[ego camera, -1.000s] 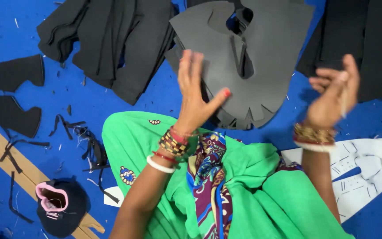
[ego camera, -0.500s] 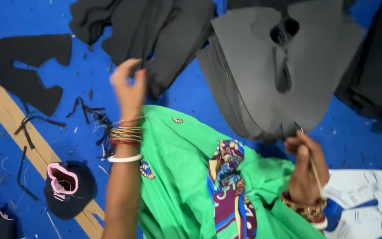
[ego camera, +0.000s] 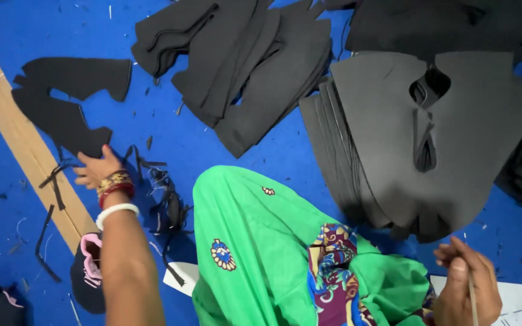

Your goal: The person sits on the floor and traces around white paper shoe pattern templates with a thin marking tool, transferring pattern lines onto black foam shoe components. They stack, align, and reposition the foam pieces and templates while marking multiple components one at a time.

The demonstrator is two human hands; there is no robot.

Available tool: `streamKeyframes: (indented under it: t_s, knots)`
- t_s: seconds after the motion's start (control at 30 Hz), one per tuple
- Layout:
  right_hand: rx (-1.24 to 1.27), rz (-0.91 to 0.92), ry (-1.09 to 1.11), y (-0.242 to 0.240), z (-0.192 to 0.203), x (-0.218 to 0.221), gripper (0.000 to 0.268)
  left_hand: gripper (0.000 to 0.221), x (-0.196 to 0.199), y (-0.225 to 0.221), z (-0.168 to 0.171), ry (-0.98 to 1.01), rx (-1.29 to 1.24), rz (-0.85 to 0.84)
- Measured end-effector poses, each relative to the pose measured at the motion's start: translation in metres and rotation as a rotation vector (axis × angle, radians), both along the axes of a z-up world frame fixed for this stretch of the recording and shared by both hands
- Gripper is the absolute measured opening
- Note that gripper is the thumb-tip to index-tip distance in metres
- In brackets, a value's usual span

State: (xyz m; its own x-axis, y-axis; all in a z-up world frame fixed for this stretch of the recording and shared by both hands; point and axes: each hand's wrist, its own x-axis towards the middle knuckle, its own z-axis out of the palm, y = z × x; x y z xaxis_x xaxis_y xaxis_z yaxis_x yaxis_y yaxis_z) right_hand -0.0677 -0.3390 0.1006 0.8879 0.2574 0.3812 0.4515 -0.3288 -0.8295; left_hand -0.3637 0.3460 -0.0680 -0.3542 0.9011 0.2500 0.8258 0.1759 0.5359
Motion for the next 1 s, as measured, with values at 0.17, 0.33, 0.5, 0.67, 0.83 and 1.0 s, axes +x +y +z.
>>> streamKeyframes:
  t_s: [0.17,0.33,0.5,0.67,0.83,1.0]
  knots:
    - [-0.047,-0.046,0.084,-0.005,-0.012,0.004,0.024,0.097,0.062,-0.008,0.027,0.366,0.106,-0.450]
    - [-0.019,-0.065,0.076,0.004,-0.004,-0.004,0.023,0.141,0.213,-0.100,0.094,0.198,0.104,-1.039]
    - [-0.147,-0.066,0.028,-0.009,-0.003,-0.002,0.022,0.158,0.288,-0.089,0.105,0.108,0.143,-0.957]
    - [-0.067,-0.078,0.133,-0.028,-0.031,-0.001,0.025,0.151,0.291,-0.091,0.115,0.341,-0.256,-0.893]
    - [-0.038,-0.118,0.174,-0.010,-0.006,-0.001,0.022,0.121,0.277,-0.169,0.114,0.328,-0.117,-1.051]
    - [-0.091,-0.108,0.217,-0.005,0.008,0.000,0.026,0.155,0.299,-0.232,0.152,0.660,-0.424,-0.964]
